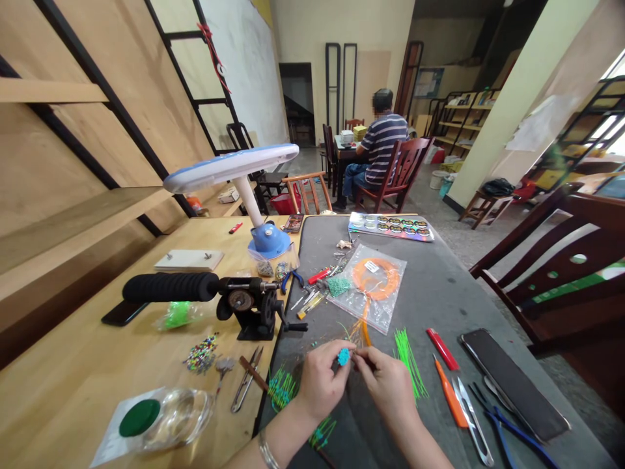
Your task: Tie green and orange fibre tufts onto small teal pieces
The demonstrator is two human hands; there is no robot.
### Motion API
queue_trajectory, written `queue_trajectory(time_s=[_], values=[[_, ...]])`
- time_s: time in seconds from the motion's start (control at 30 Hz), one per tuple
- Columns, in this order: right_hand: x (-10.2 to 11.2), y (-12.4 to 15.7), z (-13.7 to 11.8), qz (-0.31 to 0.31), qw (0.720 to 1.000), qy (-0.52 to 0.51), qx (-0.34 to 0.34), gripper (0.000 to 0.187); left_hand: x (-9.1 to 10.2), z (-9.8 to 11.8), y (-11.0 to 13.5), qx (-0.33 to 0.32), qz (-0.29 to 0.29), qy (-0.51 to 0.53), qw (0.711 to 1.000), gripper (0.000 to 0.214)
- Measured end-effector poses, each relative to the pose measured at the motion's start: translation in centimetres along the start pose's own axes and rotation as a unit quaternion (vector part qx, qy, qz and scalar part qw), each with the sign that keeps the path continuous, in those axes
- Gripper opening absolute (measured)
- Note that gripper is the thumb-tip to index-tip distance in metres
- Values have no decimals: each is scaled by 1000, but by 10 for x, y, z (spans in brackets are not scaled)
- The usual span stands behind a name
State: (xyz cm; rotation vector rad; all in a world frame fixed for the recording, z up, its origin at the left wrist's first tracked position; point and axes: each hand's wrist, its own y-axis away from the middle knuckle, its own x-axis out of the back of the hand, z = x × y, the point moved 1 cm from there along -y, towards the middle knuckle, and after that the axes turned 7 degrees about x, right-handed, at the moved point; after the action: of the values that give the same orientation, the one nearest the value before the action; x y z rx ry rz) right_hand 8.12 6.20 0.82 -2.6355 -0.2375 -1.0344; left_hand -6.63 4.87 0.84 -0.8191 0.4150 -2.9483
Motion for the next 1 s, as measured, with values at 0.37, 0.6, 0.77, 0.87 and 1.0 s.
queue_trajectory(time_s=[0.37, 0.6, 0.77, 0.87, 1.0], values=[[3, -9, 5, 6, 927, -348, -142, 37, 40, 17, 2, 26, 91, -57, 994, 23], [12, -3, -8, 8, 906, -391, -160, 38, 47, 19, 7, 85, 71, 59, 992, 19], [14, 1, -7, 13, 906, -389, -169, 37, 47, 10, 6, 105, 53, 98, 988, 24], [14, 5, 0, 21, 900, -400, -175, 37, 56, 12, 10, 41, 108, -8, 993, 21], [14, 10, 5, 26, 903, -393, -173, 36, 71, 20, 19, -35, 179, -122, 976, 24]])
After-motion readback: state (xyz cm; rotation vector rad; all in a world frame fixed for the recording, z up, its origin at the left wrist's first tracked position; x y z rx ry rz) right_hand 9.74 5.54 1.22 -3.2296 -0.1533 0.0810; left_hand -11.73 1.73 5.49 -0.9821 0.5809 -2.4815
